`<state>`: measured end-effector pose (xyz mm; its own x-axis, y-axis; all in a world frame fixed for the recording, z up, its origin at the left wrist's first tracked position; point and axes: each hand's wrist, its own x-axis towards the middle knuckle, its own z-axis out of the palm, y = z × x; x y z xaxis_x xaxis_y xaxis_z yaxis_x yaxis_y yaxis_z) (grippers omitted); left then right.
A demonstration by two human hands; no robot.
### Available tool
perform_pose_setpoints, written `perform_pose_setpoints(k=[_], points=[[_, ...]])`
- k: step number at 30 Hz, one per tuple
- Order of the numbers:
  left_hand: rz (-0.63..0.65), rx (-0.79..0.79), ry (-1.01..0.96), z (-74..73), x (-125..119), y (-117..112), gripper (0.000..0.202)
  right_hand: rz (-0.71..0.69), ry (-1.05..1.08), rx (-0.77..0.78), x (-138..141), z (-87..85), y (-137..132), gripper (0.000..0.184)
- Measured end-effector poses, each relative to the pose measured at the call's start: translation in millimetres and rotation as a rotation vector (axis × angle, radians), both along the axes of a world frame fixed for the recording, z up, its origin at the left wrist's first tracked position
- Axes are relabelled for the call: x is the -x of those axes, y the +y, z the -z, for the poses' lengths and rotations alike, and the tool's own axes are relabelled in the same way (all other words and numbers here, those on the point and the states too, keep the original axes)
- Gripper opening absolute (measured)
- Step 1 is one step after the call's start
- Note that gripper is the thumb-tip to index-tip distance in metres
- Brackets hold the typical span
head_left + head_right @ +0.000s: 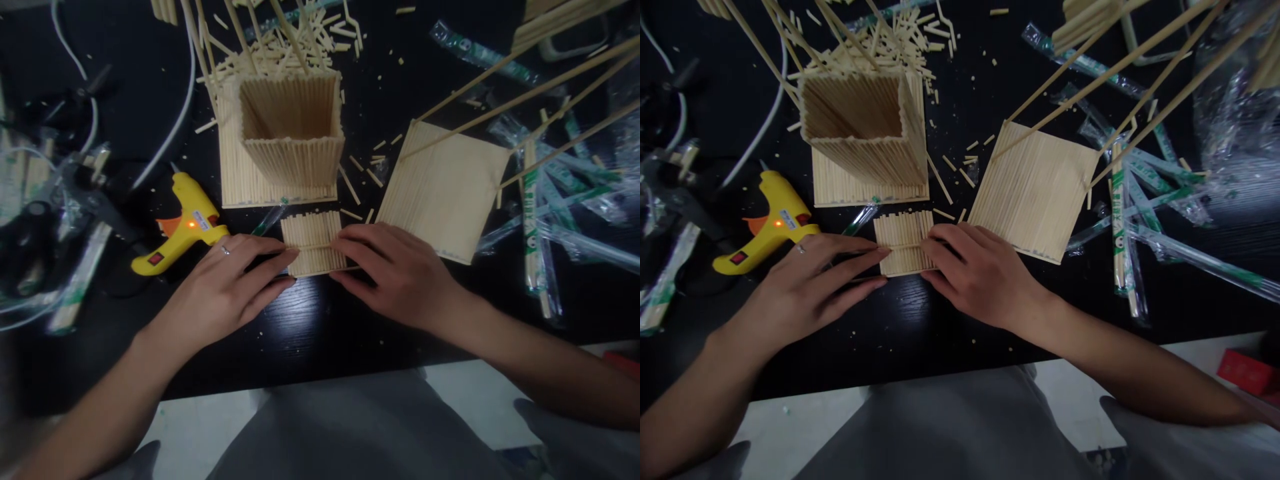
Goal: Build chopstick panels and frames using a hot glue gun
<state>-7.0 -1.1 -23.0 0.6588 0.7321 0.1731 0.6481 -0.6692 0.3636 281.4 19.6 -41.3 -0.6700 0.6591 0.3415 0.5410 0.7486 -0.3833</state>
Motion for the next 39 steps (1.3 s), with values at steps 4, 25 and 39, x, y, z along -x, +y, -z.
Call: perform_pose_setpoints(k=[4,25,39], points=[[-0.002,-0.008,-0.002,1.4,0.2,-0.3,0.041,-0.004,0.004,-0.001,-1.2,-1.3,2.2,0.024],[0.01,0.035,-0.05,0.5,-5.0,0.0,0.042,-0.074,0.048,0.009,2.3,-1.2,-0.3,0.026],[0.001,0.053,-0.07,-0.3,-7.4,-0.7,0.042,-0.1,0.07,-0.003,3.8,-2.7,2.7,0.023]])
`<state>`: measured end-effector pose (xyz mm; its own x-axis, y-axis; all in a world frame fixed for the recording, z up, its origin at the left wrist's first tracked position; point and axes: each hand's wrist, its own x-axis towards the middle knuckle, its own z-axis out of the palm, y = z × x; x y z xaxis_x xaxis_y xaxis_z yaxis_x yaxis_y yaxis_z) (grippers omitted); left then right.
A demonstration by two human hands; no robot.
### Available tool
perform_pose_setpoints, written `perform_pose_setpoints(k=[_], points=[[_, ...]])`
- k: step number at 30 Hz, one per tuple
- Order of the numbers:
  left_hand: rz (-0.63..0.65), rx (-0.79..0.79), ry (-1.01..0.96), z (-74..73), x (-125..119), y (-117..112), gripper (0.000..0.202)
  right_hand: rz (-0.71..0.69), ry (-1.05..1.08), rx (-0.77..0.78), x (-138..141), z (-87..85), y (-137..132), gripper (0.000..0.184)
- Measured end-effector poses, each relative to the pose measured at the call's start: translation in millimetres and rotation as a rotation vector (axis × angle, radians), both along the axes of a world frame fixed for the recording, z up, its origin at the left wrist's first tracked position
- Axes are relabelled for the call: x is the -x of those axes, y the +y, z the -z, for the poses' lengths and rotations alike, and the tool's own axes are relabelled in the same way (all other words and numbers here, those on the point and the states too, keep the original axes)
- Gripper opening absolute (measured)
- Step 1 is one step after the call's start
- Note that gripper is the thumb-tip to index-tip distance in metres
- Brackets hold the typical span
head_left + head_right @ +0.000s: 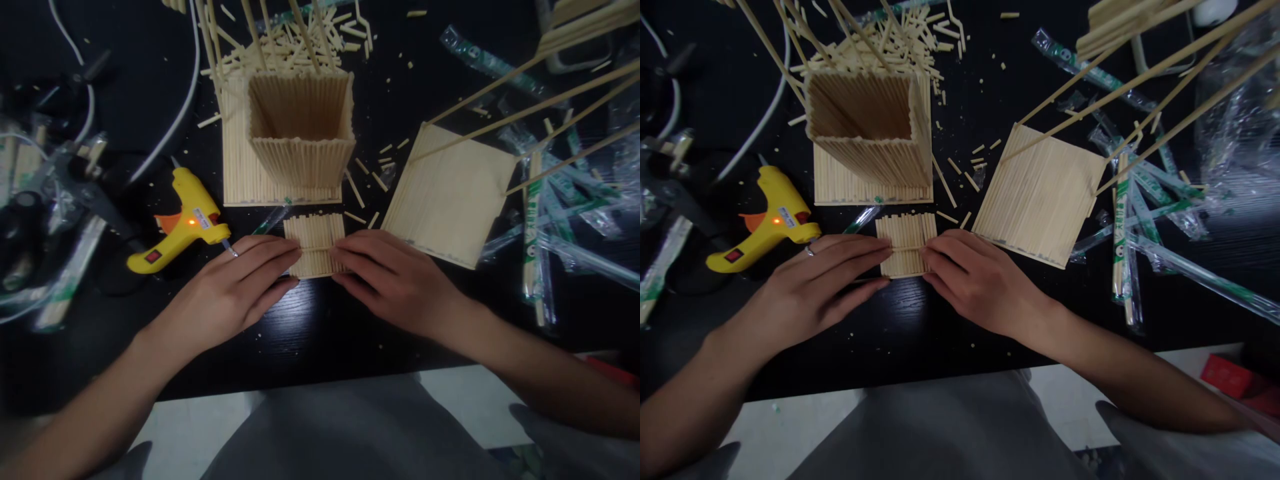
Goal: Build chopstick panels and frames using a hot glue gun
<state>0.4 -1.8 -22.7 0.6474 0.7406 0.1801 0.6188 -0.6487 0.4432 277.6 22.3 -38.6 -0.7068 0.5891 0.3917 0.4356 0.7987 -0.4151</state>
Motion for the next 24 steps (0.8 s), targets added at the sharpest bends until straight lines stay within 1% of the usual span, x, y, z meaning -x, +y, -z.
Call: perform_pose_setpoints(k=[11,15,19,24], points=[[-0.011,0.01,-0.003,0.7,-1.6,0.4,0.04,-0.007,-0.03,0.023,0.3,-4.5,0.8,0.023],[-0.024,-0.028,0.011,1.1,-1.4,-0.9,0.039,0.004,-0.04,0.028,0.5,-4.7,0.4,0.021],[-0.034,-0.046,0.028,1.1,0.0,-2.1,0.037,0.012,-0.025,0.02,1.6,-3.3,-0.2,0.021],[-0.039,-0.031,0.017,2.2,-0.1,-1.9,0.039,0.012,-0.012,-0.015,2.5,-1.8,-0.6,0.023]])
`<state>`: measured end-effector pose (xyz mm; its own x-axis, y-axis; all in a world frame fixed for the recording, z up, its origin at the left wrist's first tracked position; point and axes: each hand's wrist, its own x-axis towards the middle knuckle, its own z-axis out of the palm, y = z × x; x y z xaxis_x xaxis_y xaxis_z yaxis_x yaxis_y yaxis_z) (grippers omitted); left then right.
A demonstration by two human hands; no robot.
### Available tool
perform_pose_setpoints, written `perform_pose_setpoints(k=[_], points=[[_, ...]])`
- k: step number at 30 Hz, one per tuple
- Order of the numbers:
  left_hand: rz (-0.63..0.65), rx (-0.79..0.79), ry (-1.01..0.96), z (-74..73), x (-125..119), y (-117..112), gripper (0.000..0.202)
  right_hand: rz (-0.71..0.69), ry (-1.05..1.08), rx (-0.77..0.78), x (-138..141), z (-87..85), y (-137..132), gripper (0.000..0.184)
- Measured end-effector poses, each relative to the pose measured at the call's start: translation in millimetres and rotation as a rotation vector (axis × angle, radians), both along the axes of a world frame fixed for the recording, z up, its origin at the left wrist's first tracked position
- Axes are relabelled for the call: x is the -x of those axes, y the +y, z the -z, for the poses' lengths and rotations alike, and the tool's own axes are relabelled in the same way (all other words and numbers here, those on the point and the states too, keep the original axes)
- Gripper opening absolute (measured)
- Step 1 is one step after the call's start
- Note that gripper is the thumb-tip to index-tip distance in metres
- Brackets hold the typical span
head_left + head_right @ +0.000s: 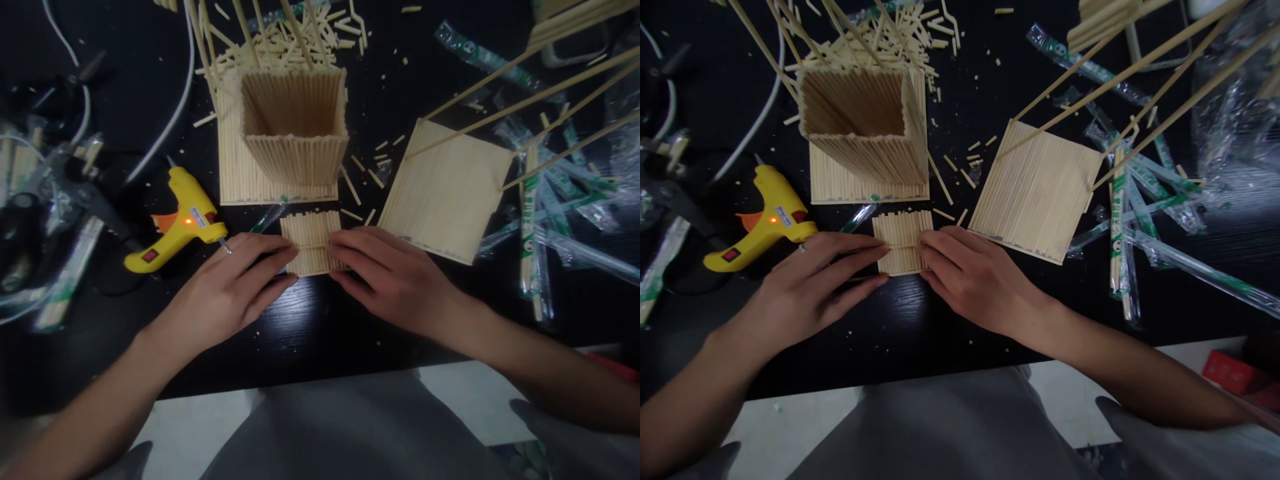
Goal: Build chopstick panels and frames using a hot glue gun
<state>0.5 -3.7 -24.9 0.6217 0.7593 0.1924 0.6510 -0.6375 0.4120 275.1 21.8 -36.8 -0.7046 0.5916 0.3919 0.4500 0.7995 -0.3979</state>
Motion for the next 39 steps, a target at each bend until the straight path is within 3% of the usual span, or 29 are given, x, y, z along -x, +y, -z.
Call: perform_pose_setpoints(k=[13,29,39], points=[[0.069,0.027,0.044,-1.0,-8,11,0.028,0.0,-0.045,0.0,1,-2.8,1,0.018],[0.06,0.006,0.061,-2.3,-8,11,0.028,-0.018,-0.073,0.011,0,3.4,-1,0.027],[0.072,0.017,0.153,-1.2,-16,16,0.057,0.013,-0.082,0.015,0,0.8,-1,0.027]])
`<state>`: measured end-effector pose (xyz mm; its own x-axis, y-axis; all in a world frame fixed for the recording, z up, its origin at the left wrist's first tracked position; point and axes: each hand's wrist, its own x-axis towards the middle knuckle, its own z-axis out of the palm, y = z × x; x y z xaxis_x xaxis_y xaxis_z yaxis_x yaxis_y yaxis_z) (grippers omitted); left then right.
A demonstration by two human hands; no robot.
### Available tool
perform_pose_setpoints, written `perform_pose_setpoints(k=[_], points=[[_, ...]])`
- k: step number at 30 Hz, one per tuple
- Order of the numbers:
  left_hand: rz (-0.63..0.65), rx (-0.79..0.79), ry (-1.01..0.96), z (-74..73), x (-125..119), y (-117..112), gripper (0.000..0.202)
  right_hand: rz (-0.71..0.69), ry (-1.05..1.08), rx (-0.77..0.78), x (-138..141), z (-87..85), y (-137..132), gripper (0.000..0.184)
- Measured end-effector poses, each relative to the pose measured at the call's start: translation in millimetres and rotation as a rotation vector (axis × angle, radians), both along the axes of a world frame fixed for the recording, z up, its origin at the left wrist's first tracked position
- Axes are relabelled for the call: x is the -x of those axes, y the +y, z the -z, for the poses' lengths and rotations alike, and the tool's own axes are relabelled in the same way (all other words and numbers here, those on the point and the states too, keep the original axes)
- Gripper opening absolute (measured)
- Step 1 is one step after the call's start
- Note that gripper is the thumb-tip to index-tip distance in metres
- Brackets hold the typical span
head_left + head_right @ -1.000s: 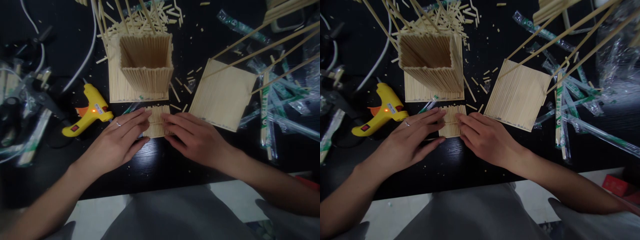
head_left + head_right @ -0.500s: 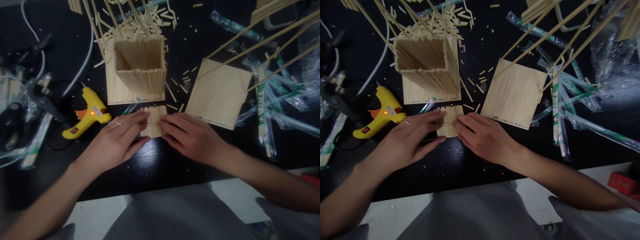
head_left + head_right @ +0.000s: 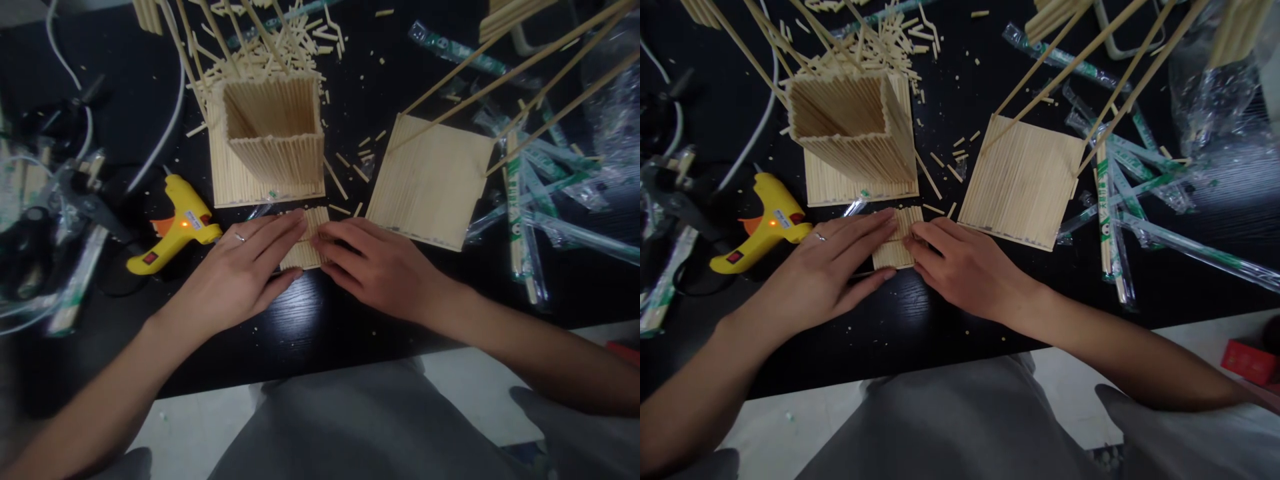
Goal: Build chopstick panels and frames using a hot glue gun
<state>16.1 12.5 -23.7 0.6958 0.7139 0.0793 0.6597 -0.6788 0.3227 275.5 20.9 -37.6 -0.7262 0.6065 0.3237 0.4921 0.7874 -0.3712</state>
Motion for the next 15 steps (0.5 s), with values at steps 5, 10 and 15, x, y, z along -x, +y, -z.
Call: perform_pose_setpoints(k=[5,10,15], points=[[-0.023,0.011,-0.021,7.8,-4.0,-1.8,0.056,-0.002,0.014,0.024,0.7,0.2,-0.3,0.027],[-0.032,-0.018,-0.051,9.6,-5.9,-5.6,0.052,0.013,-0.001,0.034,1.0,-0.3,-0.5,0.027],[-0.031,-0.013,-0.068,9.4,-6.3,-5.9,0.049,0.001,0.009,0.023,0.3,-0.3,-0.6,0.029]])
